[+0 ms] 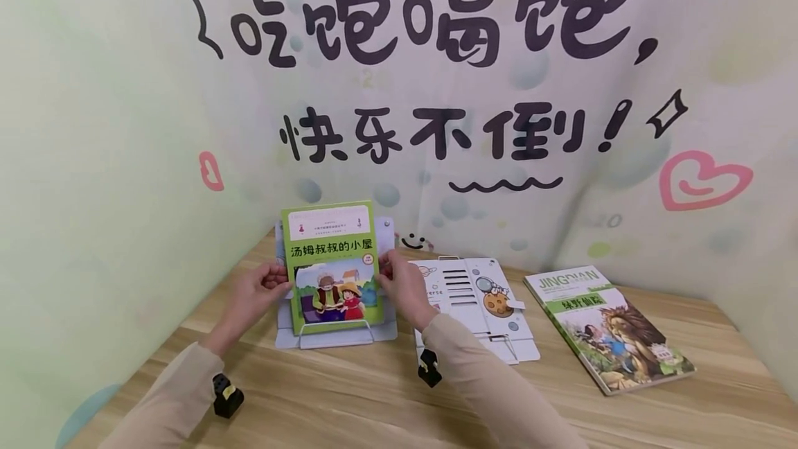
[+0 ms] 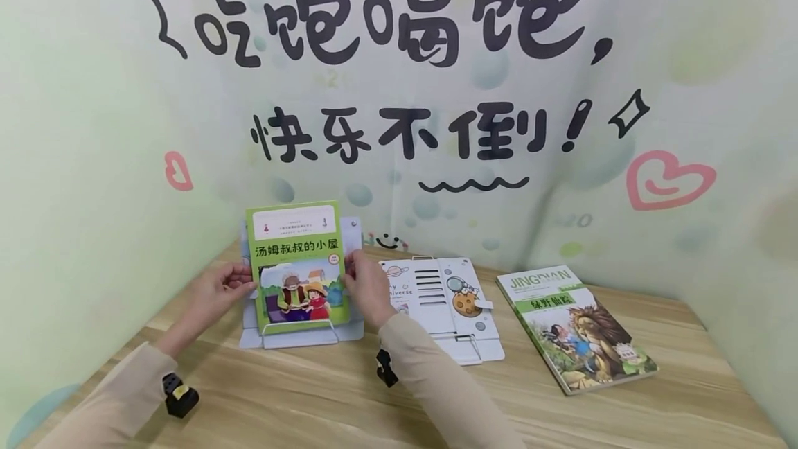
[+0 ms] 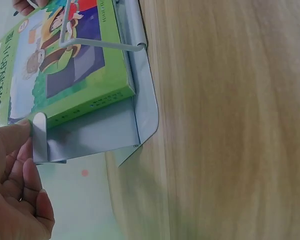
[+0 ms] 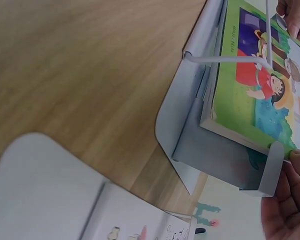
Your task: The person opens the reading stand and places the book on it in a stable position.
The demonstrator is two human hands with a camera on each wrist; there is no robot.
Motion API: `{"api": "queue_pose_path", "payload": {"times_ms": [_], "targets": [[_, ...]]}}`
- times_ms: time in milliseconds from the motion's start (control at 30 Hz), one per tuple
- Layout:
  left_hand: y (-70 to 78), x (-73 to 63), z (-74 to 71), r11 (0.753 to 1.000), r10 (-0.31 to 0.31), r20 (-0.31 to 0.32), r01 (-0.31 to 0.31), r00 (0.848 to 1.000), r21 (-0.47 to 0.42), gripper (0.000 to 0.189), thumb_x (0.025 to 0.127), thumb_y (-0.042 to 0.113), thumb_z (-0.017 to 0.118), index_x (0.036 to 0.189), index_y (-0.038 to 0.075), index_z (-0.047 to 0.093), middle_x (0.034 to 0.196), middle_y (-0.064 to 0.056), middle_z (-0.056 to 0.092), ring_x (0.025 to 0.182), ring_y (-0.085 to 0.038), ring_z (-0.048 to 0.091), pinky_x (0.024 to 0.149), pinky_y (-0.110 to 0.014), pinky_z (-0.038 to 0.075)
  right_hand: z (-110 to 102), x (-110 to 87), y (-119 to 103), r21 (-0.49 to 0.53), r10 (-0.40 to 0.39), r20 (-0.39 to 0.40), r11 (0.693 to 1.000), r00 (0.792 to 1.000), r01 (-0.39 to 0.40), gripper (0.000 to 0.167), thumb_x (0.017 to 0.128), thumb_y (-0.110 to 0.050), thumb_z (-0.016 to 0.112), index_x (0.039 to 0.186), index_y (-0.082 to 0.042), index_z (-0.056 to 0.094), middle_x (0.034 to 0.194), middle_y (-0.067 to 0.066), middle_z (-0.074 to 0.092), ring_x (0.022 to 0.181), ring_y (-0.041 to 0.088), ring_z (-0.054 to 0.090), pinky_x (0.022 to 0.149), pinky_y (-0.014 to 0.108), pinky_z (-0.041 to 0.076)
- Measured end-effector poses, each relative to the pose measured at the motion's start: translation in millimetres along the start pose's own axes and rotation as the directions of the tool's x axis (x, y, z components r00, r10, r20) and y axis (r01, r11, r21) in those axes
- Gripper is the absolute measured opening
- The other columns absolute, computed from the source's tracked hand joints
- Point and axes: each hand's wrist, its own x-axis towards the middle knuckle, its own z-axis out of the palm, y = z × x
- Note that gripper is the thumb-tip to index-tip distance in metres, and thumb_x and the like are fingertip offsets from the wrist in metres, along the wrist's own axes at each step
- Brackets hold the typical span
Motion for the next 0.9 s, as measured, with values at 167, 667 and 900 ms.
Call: {"api": "queue_pose_path", "payload": {"times_ms": [167,667,900], "targets": [[0.9,-0.9,1.1,1.0,0.001,-0.001,-0.001,1.0,0.024,0.026,0.088,0.012,0.065,0.106,-0.005,0.059,0.097,-0.016,0.064,0.085,-0.019,0.057,0.068,-0.014,0.049,2.0,-1.4,1.2,-0.117,-0.001,-0.02,0.993,1.0,-0.001,0.019,0.082,-0.011,0.07,0.099,-0.012,0.062,0.087,0.0,0.065,0.075,0.011,0.058,0.064,0.022,0.048],[0.1,-8.8,3.5,0.994,0.035,-0.032,-0.032,0.999,0.102,0.03,0.087,0.015,0.067,0.11,-0.004,0.06,0.1,-0.016,0.066,0.09,-0.023,0.059,0.075,-0.02,0.047,-4.0,-2.6,5.5,-0.077,-0.016,-0.001,0.997,1.0,0.016,0.017,0.084,-0.015,0.07,0.099,-0.01,0.063,0.086,0.001,0.065,0.076,0.011,0.058,0.065,0.023,0.048],[7.2,-11.1,9.5,0.99,0.11,-0.155,-0.094,0.982,0.105,0.035,0.087,0.013,0.066,0.116,-0.003,0.056,0.11,-0.02,0.063,0.095,-0.029,0.057,0.081,-0.037,0.046,-26.4,-3.8,7.0,0.083,-0.036,-0.041,0.996,0.998,0.04,0.018,0.086,-0.007,0.065,0.103,-0.002,0.065,0.091,0.009,0.066,0.082,0.017,0.059,0.07,0.026,0.051]]}}
